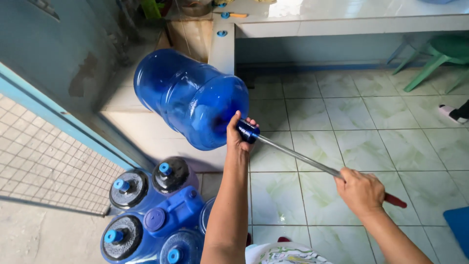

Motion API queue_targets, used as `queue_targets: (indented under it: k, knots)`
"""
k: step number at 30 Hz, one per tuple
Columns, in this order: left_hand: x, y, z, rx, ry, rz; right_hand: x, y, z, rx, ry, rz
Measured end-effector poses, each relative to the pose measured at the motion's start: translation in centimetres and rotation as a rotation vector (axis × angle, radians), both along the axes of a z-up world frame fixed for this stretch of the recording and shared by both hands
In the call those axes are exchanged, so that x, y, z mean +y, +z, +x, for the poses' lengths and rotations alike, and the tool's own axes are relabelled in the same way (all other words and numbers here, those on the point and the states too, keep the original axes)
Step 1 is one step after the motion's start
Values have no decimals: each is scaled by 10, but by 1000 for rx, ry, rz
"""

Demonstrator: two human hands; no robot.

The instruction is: Cleaning the inside of a large plastic water jug with a rod and then filling it with water.

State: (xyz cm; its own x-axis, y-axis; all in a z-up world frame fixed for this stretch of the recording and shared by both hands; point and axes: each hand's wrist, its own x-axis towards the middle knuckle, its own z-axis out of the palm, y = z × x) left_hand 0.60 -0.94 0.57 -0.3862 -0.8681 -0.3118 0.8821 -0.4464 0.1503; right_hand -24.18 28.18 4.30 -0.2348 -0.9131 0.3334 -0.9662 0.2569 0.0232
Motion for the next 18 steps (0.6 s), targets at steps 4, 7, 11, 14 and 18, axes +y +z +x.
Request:
queue_targets:
  k: [4,7,11,14,18]
  knots:
    - [11,-3,3,26,63,-33,14,-67,1,-468,-28,251]
    - [12,0,4,109,141,-121,22,-91,12,-1195,-24,516]
    - [8,-14,0,-63,117,-16,20,-25,42,-878,-80,431]
    - [-20,-9,2,-132,64,18,5,-29,38,-746,-88,379]
    - [-20,-14,1,-94,57,1,7,-71,-1,-1175,-63,473]
